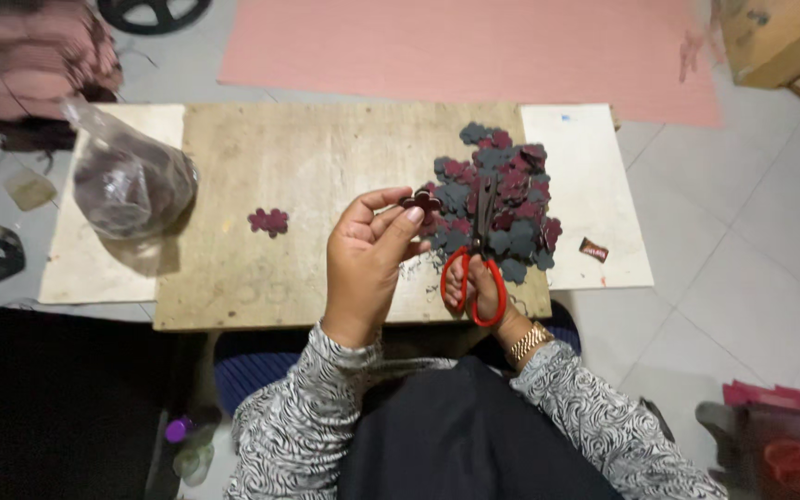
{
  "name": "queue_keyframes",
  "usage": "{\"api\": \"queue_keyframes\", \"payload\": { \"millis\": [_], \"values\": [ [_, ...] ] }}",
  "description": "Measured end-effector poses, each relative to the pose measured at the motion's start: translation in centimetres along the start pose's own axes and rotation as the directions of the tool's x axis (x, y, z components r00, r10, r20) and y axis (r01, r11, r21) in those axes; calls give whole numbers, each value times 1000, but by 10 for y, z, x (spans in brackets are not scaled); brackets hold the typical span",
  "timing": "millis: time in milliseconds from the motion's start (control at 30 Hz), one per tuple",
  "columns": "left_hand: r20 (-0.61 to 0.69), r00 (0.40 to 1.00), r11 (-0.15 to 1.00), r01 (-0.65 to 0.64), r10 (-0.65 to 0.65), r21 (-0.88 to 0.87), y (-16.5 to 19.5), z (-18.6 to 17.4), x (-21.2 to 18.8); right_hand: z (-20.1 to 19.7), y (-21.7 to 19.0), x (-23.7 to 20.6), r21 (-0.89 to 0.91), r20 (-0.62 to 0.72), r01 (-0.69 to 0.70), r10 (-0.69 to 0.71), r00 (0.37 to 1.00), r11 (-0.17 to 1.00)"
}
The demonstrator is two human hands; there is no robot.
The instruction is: The person sits at a workbench and trims the edges of small flower-shaped fabric pieces with red-handled scissors, cutting one piece at a time and placing trimmed pieces on the table. The pile of cut pieces grows on the board as the person works through them.
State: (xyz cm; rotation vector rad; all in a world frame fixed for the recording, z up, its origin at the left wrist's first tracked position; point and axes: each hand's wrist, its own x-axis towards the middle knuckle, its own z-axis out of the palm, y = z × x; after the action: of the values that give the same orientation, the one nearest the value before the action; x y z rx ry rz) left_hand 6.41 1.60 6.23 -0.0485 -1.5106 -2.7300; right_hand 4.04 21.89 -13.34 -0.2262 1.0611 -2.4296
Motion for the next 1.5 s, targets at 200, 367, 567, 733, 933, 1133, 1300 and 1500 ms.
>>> {"api": "queue_keyframes", "payload": {
  "millis": [200, 367, 567, 733, 933, 1133, 1300, 1500],
  "values": [
    [15, 993, 993, -114, 115, -8, 37, 29, -18, 22, -11, -5, -35, 6, 28, -27, 1000, 999],
    [34, 989, 989, -147, 146, 26, 53, 40, -32, 33, -18, -9, -46, 1, 31, -31, 1000, 998],
    [35, 990, 990, -137, 136, 44, 58, 47, -43, 46, -26, -13, -66, -40, 14, -17, 999, 998],
    [48, 996, 994, -84, 81, 76, 61, 50, -48, 55, -28, -16, -75, -37, 15, -18, 999, 997],
    [89, 992, 996, -86, 85, 6, 59, 50, -56, 53, -28, -18, -100, -51, 6, -12, 999, 995],
    [89, 980, 981, -182, 175, 73, 47, 41, -57, 52, -25, -13, -229, -243, -37, -21, 970, 973],
    [89, 975, 972, -212, 203, 104, 43, 38, -53, 87, -65, -25, -360, -234, 125, -219, 947, 925],
    [99, 969, 932, -247, 228, 267, 50, 36, -67, 178, -134, -64, -408, 120, 428, -418, 901, 806]
  ]
}}
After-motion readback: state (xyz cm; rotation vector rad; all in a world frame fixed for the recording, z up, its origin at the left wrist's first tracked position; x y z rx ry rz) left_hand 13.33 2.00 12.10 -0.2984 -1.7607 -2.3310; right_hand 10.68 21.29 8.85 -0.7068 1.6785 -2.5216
